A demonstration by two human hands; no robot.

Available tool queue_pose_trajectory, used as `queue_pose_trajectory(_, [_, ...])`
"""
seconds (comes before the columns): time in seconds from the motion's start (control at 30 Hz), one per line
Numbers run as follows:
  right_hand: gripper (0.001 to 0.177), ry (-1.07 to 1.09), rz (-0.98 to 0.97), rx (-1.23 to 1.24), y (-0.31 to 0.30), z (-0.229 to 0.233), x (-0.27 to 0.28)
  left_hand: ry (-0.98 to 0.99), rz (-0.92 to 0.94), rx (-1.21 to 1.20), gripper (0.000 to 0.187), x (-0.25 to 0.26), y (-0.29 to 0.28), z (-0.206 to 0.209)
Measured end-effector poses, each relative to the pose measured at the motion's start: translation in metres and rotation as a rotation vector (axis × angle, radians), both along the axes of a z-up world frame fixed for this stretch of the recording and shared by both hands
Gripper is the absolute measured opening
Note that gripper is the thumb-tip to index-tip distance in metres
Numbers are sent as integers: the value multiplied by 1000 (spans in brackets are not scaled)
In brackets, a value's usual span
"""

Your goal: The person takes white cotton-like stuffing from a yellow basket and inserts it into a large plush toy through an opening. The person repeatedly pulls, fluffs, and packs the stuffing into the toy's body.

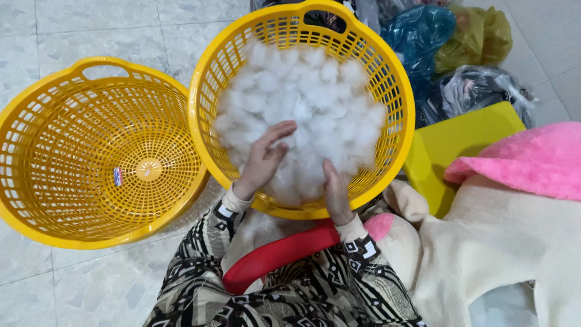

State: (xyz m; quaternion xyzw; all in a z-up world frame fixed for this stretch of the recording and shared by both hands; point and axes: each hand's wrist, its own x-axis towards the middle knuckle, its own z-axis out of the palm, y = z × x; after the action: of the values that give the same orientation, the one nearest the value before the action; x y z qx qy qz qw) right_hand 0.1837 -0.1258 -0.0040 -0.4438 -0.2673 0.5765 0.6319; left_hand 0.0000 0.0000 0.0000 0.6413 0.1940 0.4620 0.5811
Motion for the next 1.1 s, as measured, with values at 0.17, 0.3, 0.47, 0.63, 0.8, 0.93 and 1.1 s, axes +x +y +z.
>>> queue_pose_trajectory(0.17, [74, -1049, -128, 266, -2, 53, -36, -71, -265, -282, 40, 26, -14, 4])
queue_pose_trajectory(0.3, [65, -928, -305, 186, -2, 63, -36, -61, -94, -156, 38, 23, -19, 14])
queue_pose_trajectory(0.47, [14, -916, -285, 127, 0, 49, -27, 32, -197, -107, 46, 19, -19, 31])
queue_pose_trajectory(0.63, [10, -915, -241, 174, -8, 62, -12, 70, -118, -14, 19, 19, -31, 30])
queue_pose_trajectory(0.8, [13, -1136, -291, 174, -18, 108, -19, 84, -82, -7, 20, 25, -39, 28])
queue_pose_trajectory(0.93, [12, -1294, -400, 342, -27, 136, -31, 123, -47, -21, 23, 24, -39, 25])
queue_pose_trajectory(1.1, [12, -1179, -901, 621, -32, 157, 3, 95, 61, -44, 28, 3, -17, 16])
